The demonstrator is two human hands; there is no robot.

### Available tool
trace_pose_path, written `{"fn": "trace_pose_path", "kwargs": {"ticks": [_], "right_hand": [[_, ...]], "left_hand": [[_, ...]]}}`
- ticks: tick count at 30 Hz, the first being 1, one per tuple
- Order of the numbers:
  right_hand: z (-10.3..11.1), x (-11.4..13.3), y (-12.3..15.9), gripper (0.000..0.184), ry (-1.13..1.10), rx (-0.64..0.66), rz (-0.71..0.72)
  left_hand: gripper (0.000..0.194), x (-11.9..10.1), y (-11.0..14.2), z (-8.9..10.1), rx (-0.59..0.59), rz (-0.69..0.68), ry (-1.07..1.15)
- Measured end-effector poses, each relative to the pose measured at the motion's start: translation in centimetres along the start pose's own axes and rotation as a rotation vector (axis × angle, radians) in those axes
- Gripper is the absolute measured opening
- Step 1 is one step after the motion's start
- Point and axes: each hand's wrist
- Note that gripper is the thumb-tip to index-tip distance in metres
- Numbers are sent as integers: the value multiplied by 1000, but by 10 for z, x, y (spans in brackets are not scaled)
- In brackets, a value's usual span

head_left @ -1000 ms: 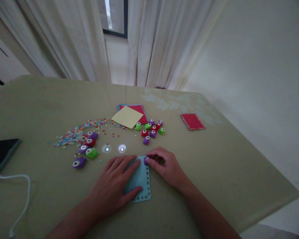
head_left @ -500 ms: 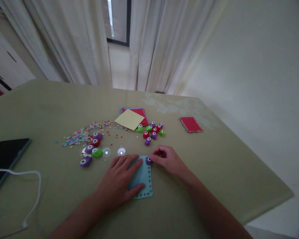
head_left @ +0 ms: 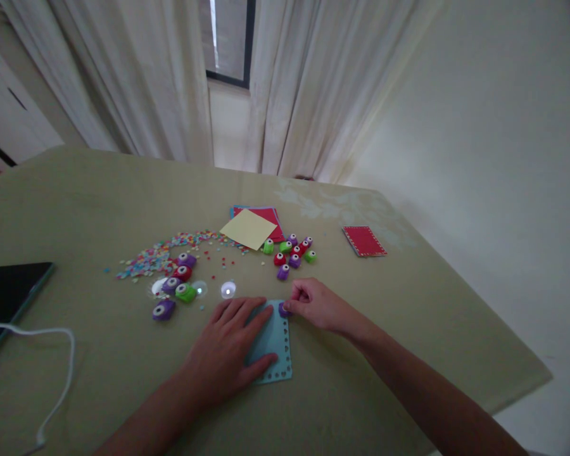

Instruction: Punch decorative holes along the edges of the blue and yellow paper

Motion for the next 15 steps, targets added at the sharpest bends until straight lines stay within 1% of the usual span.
{"fn": "trace_pose_path", "kwargs": {"ticks": [9, 13, 15], "right_hand": [[1, -3, -10, 30, -4, 73, -63], [13, -8, -11, 30, -105, 124, -61], [22, -11, -12, 29, -146, 120, -54]], "left_hand": [[62, 1, 2, -2, -30, -8, -3], [61, 2, 2, -3, -39, -18, -9], [61, 2, 2, -3, -33, -14, -10]]}}
Point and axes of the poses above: each hand's wrist, its own y-axis away from the middle knuckle, its own z-axis out of the back of the hand, x = y × z, and after that the axes turned 4 degrees about -x, right-handed
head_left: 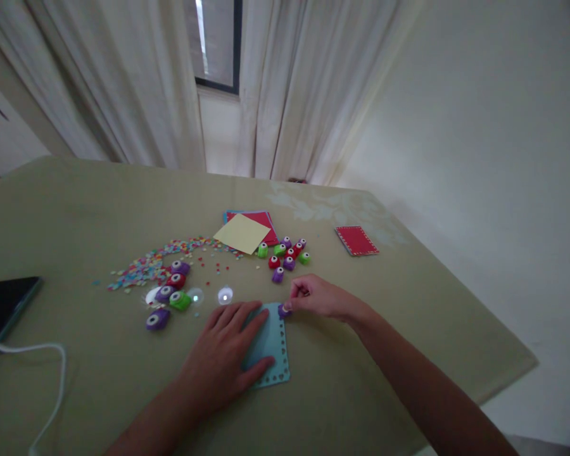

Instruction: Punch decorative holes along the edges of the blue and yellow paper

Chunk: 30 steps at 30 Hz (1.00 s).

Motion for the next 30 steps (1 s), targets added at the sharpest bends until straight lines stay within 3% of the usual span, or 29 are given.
{"fn": "trace_pose_path", "kwargs": {"ticks": [6, 10, 12, 14, 16, 20, 23, 26, 30], "right_hand": [[13, -6, -3, 23, 8, -312, 36], [-8, -11, 2, 32, -3, -600, 118], [-21, -15, 4, 34, -22, -680, 171], [-32, -18, 7, 34, -45, -673, 204], [-38, -19, 8, 34, -55, -634, 226], [-43, -18, 11, 33, -88, -579, 242], [-46, -15, 13, 30, -109, -541, 249], [-48, -14, 16, 28, -129, -514, 265], [-49, -11, 20, 27, -156, -503, 267]], "left_hand": [[63, 1, 0, 1, 16, 2, -2], [62, -4, 0, 7, 31, 0, 5], [61, -7, -1, 12, 68, -41, 46], [62, -8, -4, 17, 84, -80, 77], [56, -4, -6, 25, 15, -60, 12], [29, 15, -8, 51, -196, 205, -297], [36, 28, -5, 67, -124, 403, -594], [38, 39, 1, 65, -70, 378, -547], [29, 51, 2, 48, -88, 326, -348]]}}
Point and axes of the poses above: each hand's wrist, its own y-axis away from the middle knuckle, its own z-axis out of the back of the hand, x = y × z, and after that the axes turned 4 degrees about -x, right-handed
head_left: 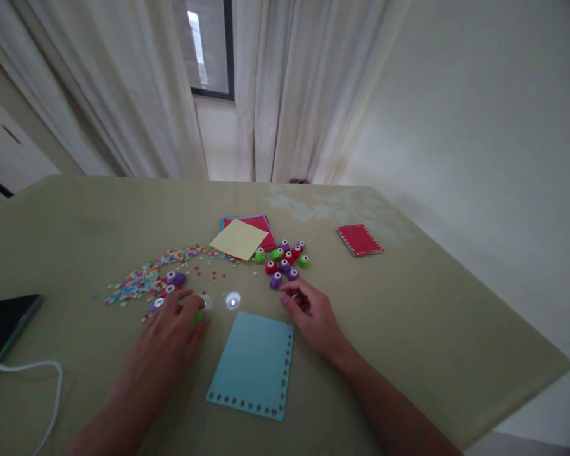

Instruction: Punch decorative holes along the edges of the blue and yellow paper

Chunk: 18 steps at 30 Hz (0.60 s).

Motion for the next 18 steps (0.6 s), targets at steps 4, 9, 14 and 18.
{"fn": "trace_pose_path", "kwargs": {"ticks": [4, 9, 14, 18], "right_hand": [[-4, 11, 9, 32, -74, 64, -51], [-17, 26, 27, 41, -241, 389, -58], [-4, 24, 24, 27, -122, 414, 75], [22, 13, 7, 34, -6, 298, 86]], "left_hand": [[18, -14, -2, -3, -114, -65, 143], [41, -59, 15, 5, -141, -294, 355], [35, -79, 31, -8, -156, -235, 476], [47, -70, 27, -16, 31, -257, 361]]}}
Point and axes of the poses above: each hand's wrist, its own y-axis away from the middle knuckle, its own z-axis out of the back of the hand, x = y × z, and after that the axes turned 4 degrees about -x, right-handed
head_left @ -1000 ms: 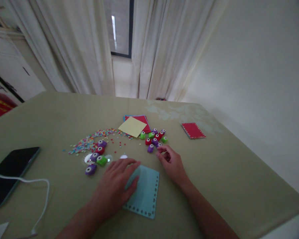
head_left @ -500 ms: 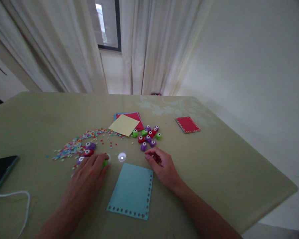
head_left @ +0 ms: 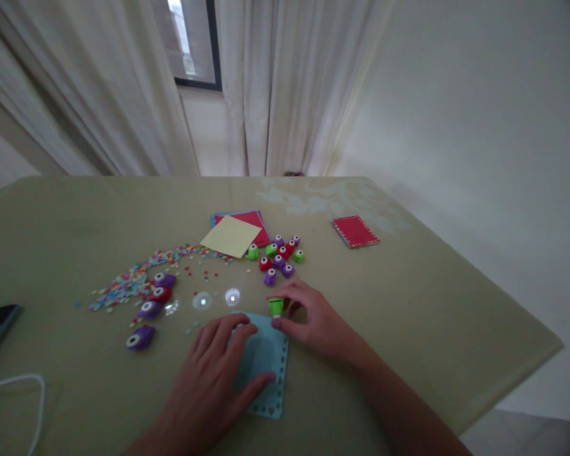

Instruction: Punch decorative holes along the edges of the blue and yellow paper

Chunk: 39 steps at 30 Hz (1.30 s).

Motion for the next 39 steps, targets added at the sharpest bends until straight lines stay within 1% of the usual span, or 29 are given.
{"fn": "trace_pose_path", "kwargs": {"ticks": [2, 4, 5, 7, 9, 11, 15, 20, 24, 28, 34, 39], "right_hand": [[12, -6, -2, 38, 38, -28, -38], [19, -11, -3, 40, 33, -30, -79], [20, -13, -3, 39, 28, -25, -95], [21, -15, -3, 33, 38, -10, -108], [21, -16, -2, 29, 74, 18, -101], [20, -14, -2, 30, 121, 53, -72], [19, -11, -2, 33, 190, 118, -1], [16, -8, -3, 27, 204, 119, 71], [12, -8, -3, 23, 199, 91, 52], [10, -9, -3, 20, 184, 68, 30], [7, -11, -3, 20, 65, 85, -40], [5, -13, -1, 19, 37, 64, -68]], "left_hand": [[54, 9, -2, 5, 103, -66, -34], [51, 17, -5, 12, 170, -112, -28], [49, 20, -7, 16, 183, -123, -17], [51, 25, -9, 22, 170, -119, -3], [51, 28, -10, 24, 147, -103, -9], [52, 30, -9, 23, 152, -108, -29], [65, 33, -7, 18, 173, -139, -47], [64, 37, -7, 14, 123, -130, -56], [59, 38, -8, 11, 126, -110, -68], [58, 36, -9, 11, 99, -108, -72], [55, 37, -9, 11, 73, -127, -89], [55, 37, -10, 11, 70, -130, -107]]}}
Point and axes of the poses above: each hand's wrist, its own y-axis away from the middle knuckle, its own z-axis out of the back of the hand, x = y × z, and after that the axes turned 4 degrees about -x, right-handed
